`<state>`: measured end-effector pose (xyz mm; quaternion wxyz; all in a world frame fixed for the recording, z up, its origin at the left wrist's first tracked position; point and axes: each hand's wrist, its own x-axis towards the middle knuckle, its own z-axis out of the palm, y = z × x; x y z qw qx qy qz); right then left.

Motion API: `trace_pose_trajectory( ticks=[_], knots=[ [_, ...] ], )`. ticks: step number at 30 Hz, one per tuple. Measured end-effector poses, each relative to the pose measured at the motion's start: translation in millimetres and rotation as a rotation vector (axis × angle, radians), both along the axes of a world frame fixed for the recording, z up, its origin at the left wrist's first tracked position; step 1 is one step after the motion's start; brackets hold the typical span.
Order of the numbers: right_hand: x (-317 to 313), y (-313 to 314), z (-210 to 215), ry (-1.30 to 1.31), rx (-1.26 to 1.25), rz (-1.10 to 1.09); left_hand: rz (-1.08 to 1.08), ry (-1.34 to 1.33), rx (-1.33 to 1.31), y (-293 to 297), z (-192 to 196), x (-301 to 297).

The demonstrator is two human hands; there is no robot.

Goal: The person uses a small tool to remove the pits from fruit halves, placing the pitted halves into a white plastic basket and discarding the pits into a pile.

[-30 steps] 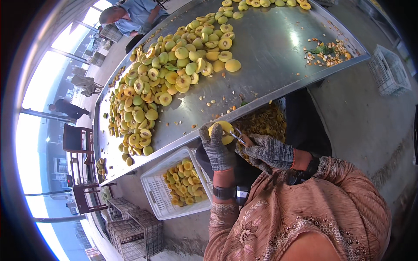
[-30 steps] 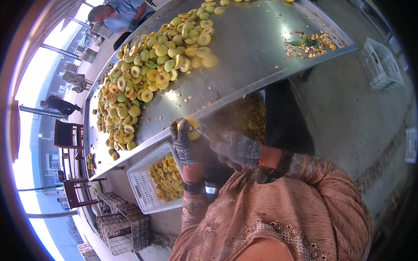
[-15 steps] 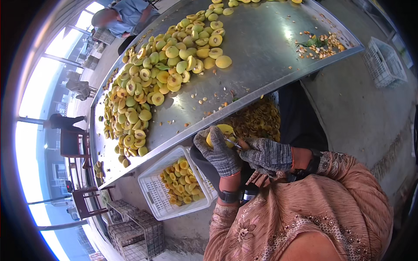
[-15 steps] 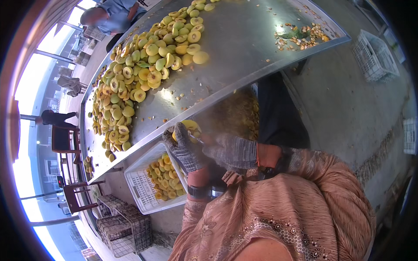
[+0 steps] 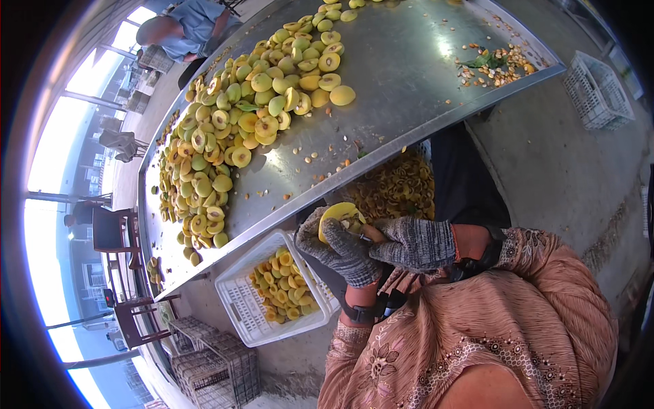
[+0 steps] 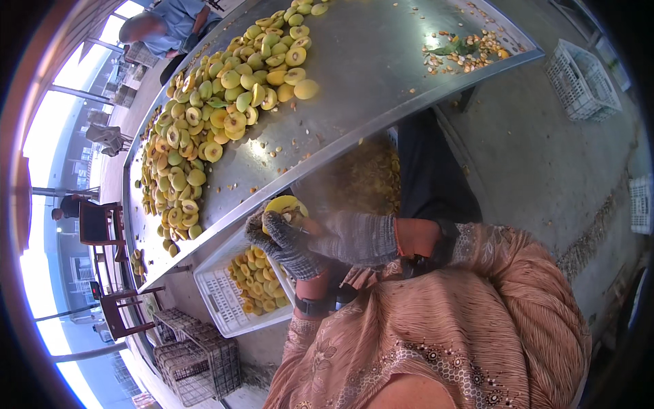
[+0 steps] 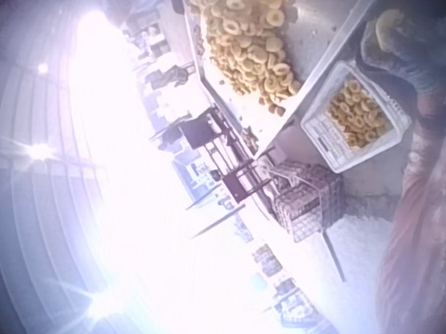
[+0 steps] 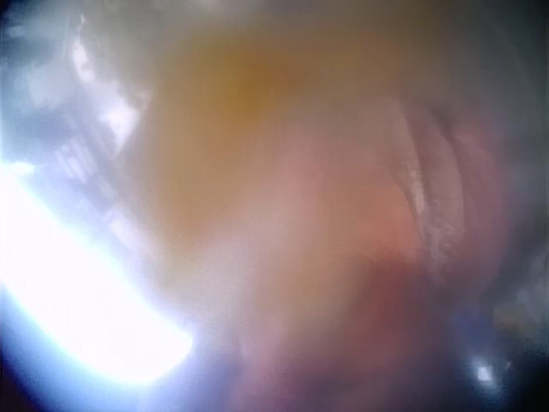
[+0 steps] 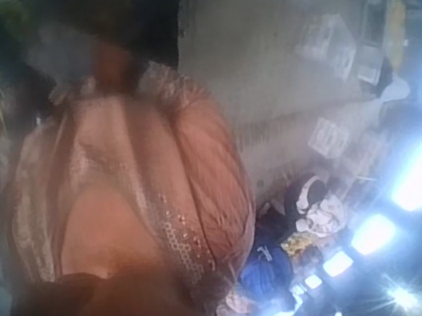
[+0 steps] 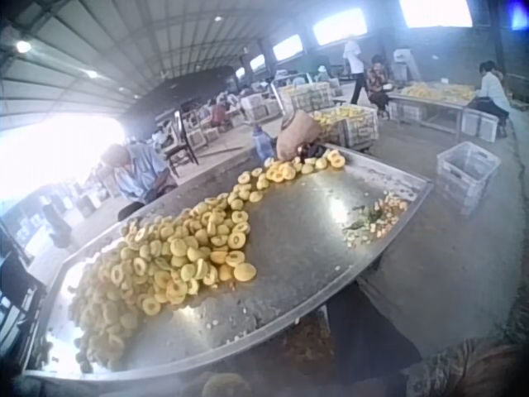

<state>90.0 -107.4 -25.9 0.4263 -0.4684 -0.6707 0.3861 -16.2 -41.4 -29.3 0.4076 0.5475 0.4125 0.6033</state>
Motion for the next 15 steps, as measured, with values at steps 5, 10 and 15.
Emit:
trace_pose_trajectory(
  ticks=[5, 10, 15],
  knots=[
    [14, 3, 22, 0.133, -0.209, 0.046, -0.002, 0.193, 0.166, 1, 8, -3],
    [17, 2, 7, -0.157, -0.064, -0.013, -0.685, -0.469, -0.381, 21, 37, -11],
    [7, 1, 2, 0.079, -0.068, -0.084, -0.45, 0.222, 0.03, 23, 44, 1]
  ],
)
